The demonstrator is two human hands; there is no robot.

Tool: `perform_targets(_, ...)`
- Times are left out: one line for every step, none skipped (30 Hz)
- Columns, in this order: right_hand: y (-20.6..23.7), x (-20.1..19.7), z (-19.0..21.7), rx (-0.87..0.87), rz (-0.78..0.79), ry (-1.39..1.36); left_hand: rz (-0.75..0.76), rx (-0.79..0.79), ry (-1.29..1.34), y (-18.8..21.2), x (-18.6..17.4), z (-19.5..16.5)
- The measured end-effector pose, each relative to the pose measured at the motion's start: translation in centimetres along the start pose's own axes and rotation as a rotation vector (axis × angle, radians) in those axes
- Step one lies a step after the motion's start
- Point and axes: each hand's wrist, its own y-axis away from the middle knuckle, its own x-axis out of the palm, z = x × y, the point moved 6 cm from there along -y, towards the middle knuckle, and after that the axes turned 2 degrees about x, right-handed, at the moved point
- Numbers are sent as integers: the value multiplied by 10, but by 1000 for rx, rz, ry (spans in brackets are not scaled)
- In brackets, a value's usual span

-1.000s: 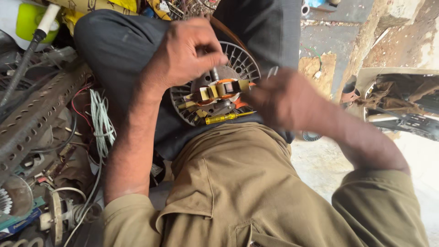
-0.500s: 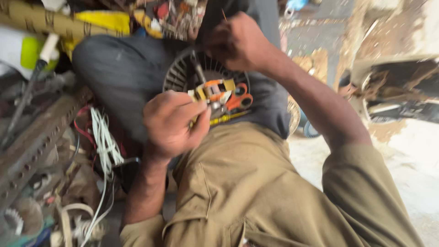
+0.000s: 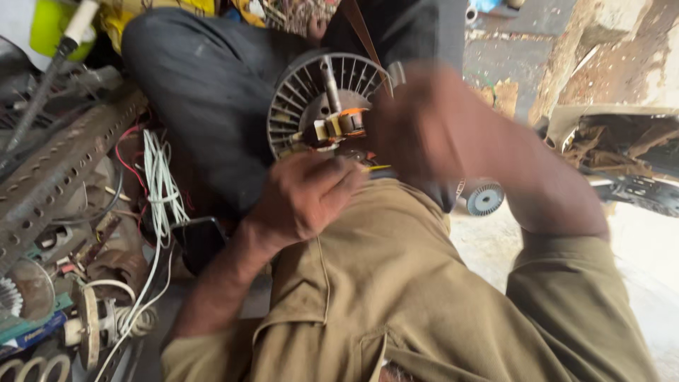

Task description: The person sits on the floor and winds copper wire around a motor stator core using a hand-held winding jig. The person rotates the jig and guides the wire into the slots, then uses scissors to trim the wire.

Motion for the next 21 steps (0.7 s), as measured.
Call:
perform_targets(-10, 6, -28, 139, 46, 6, -57, -50, 8, 13, 2, 6)
perform_targets(-18, 2, -47, 138, -78, -67, -107, -106, 23, 20, 3, 17)
perform_targets(-20, -2, -60, 132, -193, -143, -160, -170, 39, 21, 5, 28)
perform_targets(-17, -2, -66, 125, -210, -49, -327, -421, 374, 24, 3, 51)
perform_targets(-12, -6, -70, 123, -234, 57, -358, -389, 476, 10, 3, 66)
perform_targets(-7, -9, -71, 111, -242, 160, -386, -356, 577, -6, 1, 75)
perform_targets(0, -12, -72, 181, -206, 223, -291, -101, 427, -32, -1, 73)
perform_targets(13, -15, -68, 267, -172, 262, -120, -129, 350, -55, 8, 80)
perform_targets(25, -16, -62, 357, -147, 310, 60, -134, 277, -75, 16, 88)
perform_targets(25, -3, -43, 220, -32, 311, 219, -120, 188, -86, 18, 91)
perform_targets(23, 10, -23, 74, 79, 317, 233, -139, 229, -92, 12, 94)
perform_targets(28, 23, -5, 73, 224, 316, 257, -162, 277, -92, 8, 92)
perform_targets(31, 35, 11, 76, 369, 307, 286, -188, 333, -85, 4, 86)
perform_targets(28, 26, 23, -19, 246, 173, 102, -285, 394, -73, -8, 84)
perform_targets(27, 13, 30, -111, 122, 36, -85, -380, 453, -53, -18, 77)
perform_targets(28, 3, 35, -196, 1, -115, -91, -255, 366, -34, -17, 52)
perform_targets(22, 0, 23, -207, -57, -74, -95, -134, 281, -14, -15, 28)
perform_targets(14, -3, 5, -224, -119, -15, -41, -96, 87, 3, -7, 17)
perform_targets(2, 2, -15, -201, -108, 54, 9, -39, -113, 16, 2, 8)
perform_targets(-9, 7, -35, -170, -101, 128, 57, 26, -308, 26, 11, 3)
perform_targets(-15, 9, -53, -81, -141, 133, -103, -137, 5, 31, 9, 15)
